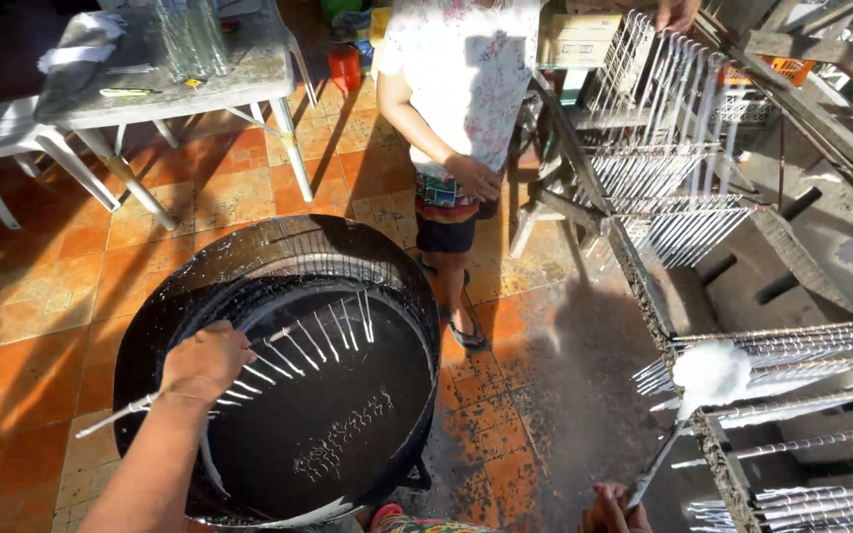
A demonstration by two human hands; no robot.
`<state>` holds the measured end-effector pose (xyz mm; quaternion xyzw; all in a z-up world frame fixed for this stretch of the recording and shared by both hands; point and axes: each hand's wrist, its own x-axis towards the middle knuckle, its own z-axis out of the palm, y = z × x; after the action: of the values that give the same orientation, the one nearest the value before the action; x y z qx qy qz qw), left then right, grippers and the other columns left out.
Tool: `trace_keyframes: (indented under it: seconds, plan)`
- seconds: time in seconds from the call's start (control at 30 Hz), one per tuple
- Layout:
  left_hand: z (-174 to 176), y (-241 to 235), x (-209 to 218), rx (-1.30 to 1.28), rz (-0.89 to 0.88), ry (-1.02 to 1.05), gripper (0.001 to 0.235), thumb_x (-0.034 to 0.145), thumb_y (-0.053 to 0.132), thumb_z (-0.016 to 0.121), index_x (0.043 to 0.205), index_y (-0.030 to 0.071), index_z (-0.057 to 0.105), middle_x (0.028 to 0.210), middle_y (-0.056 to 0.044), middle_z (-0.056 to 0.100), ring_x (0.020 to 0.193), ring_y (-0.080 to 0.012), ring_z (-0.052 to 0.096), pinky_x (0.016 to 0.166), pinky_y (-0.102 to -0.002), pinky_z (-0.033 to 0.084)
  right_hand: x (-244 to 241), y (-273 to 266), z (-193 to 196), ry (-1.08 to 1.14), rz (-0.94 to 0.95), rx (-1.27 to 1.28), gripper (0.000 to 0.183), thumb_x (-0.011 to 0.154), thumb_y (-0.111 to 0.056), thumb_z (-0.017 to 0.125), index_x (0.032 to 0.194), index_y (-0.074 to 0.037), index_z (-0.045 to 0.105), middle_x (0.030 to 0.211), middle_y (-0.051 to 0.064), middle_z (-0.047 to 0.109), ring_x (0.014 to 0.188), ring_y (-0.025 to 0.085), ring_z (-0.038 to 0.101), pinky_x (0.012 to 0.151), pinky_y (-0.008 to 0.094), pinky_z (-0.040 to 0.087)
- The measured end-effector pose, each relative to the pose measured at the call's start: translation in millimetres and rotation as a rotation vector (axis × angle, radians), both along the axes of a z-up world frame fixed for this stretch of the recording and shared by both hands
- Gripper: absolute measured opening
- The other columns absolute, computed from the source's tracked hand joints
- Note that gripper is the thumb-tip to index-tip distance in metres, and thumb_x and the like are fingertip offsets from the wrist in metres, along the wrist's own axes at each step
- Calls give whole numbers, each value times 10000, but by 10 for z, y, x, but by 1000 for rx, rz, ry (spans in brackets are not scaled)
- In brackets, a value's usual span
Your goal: Dipping racks of candle wicks into a large pot of melted wax and hanging them on a frame to dry.
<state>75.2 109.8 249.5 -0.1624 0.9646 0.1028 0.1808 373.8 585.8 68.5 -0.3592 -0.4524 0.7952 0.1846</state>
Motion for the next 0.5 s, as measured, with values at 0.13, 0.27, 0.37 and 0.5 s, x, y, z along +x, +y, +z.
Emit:
trace_keyframes:
  seconds: [0.13,0.27,0.37,0.5]
  plan:
    - [451,-115,130,-145,-227,52,321,975,461,614,1141,219,746,1205,-21,734,1143,-288,712,953,-402,547,-291,-200,735,147,-31,114,169,1033,-111,559,1045,53,596,525,31,232,364,143,217,393,305,142]
    - [1126,32,451,-154,-310,71,300,1001,424,564,1136,270,783,1208,87,687,1156,-235,669,996,-417,524,-626,-119,945,317,24,146,83,1002,-44,585,1017,32,617,556,29,268,427,103,195,442,297,136]
    - [1393,40,570,-180,-355,74,308,1011,440,552,1107,248,773,1178,107,690,1099,-213,696,960,-416,538,-947,-45,1281,547,238,286,122,1005,-17,565,1085,-25,658,525,-17,250,441,96,216,437,305,182]
    - [1551,-49,593,-196,-425,99,306,974,462,601,1114,248,768,1167,91,682,1120,-243,677,1008,-446,489,-1432,-203,1967,681,336,412,160,916,13,681,952,-135,633,599,-33,465,461,53,310,405,231,259]
